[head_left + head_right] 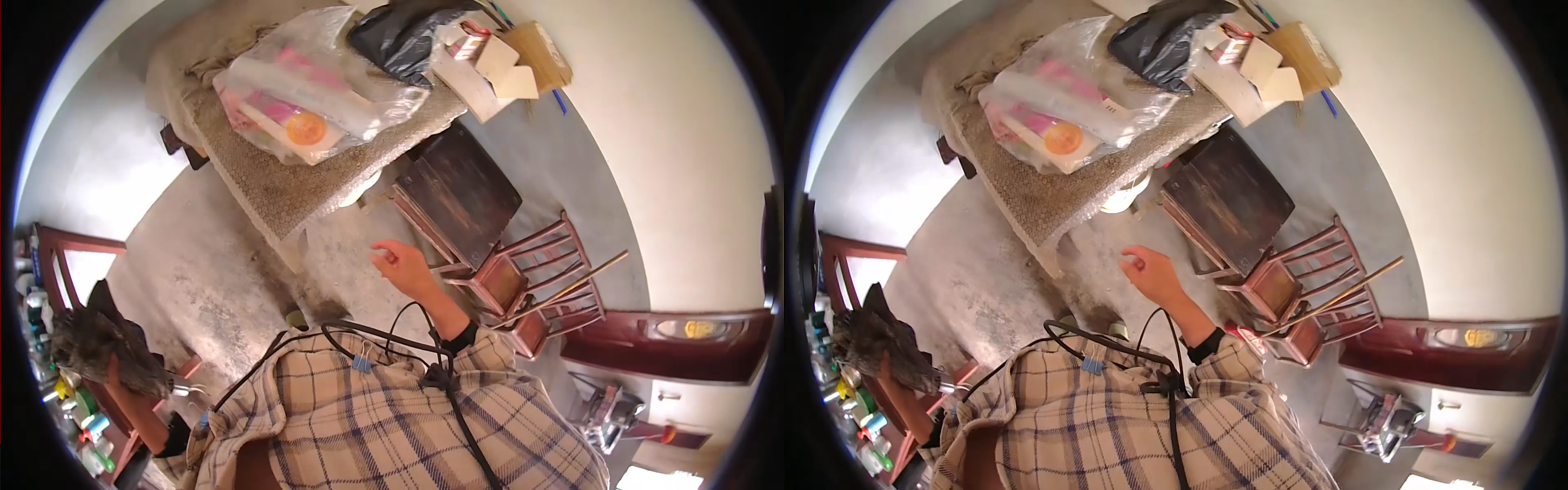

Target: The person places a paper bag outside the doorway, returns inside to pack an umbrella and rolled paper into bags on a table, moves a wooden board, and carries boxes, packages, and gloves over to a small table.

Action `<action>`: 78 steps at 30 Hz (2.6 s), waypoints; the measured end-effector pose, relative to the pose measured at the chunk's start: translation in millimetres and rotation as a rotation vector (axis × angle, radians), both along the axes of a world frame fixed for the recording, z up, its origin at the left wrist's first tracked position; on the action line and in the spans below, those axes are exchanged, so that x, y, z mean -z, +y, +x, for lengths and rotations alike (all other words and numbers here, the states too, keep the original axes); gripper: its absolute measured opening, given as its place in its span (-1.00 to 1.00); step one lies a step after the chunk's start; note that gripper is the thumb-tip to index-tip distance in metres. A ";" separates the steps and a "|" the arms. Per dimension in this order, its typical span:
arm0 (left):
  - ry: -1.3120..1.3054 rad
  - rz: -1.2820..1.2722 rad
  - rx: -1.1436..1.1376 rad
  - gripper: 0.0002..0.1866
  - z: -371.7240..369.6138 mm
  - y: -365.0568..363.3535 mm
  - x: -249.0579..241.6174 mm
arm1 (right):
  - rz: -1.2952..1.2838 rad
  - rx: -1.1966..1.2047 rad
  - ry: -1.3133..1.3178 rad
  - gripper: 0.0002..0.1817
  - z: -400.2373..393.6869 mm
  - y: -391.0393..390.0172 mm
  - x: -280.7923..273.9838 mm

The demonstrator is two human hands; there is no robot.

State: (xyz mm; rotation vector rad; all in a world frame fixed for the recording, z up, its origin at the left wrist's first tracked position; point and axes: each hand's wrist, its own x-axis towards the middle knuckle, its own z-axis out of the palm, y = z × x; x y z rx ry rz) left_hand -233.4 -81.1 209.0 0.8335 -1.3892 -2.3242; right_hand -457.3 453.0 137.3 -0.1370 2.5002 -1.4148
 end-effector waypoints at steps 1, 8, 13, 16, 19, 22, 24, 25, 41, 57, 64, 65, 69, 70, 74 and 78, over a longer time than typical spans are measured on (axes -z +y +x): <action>-0.016 -0.021 0.041 -0.40 0.7 9.1 -1.3 | -0.012 -0.053 0.096 -0.70 1.1 -3.0 0.4; -0.109 -0.271 0.503 -0.40 -78.4 112.0 12.8 | -0.171 -0.125 0.042 -0.55 19.7 -25.8 -26.7; 0.086 -0.757 0.867 -0.40 -164.8 216.1 40.3 | -0.234 -0.171 0.110 -0.24 59.4 -12.1 -17.1; 0.121 -0.304 0.981 -0.42 -184.9 304.0 18.2 | -0.377 -0.085 0.013 -0.11 74.7 3.4 -13.9; 0.187 -0.289 1.152 -0.49 -210.7 360.8 42.8 | -0.441 0.009 0.008 -0.06 92.0 18.5 -3.8; 0.375 -0.406 1.388 -0.54 -230.6 417.7 59.5 | -0.406 0.233 -0.081 -0.05 104.6 43.9 -6.1; 0.092 0.052 1.393 -0.60 -230.0 464.9 47.4 | -0.466 0.318 0.067 -0.11 101.0 68.9 -0.5; 0.057 0.114 1.354 -0.61 -226.0 494.3 52.5 | -0.671 0.411 0.066 -0.21 102.0 84.9 -9.2; -0.320 -0.465 1.742 -0.17 -264.4 857.5 210.2 | -0.860 1.310 -0.143 -0.42 116.8 460.0 227.4; -0.256 -0.884 0.907 -0.73 -460.9 688.2 393.9 | 0.619 1.576 -0.640 0.19 79.1 666.6 558.6; 0.034 -1.359 0.883 -0.64 -605.7 703.9 431.2 | 0.320 1.407 -0.677 0.55 47.7 646.2 489.3; 0.034 -1.341 0.879 -0.64 -627.4 703.7 444.3 | 0.693 1.338 -0.805 0.52 68.5 650.5 512.8; -0.116 -1.571 0.844 -0.47 -691.4 718.1 474.4 | 0.648 1.229 -0.161 -0.06 15.3 605.3 429.7; -0.235 -1.539 0.867 -0.43 -697.8 726.3 468.4 | 0.696 1.256 -0.110 -0.15 -9.0 589.3 419.8; -0.328 -1.444 1.060 -0.35 -707.3 728.4 462.2 | 0.780 1.123 0.108 -0.20 -83.3 582.9 421.0; -0.284 -1.036 1.296 -0.22 -725.8 703.4 488.9 | -0.097 1.125 -0.199 -0.23 -143.1 583.0 434.7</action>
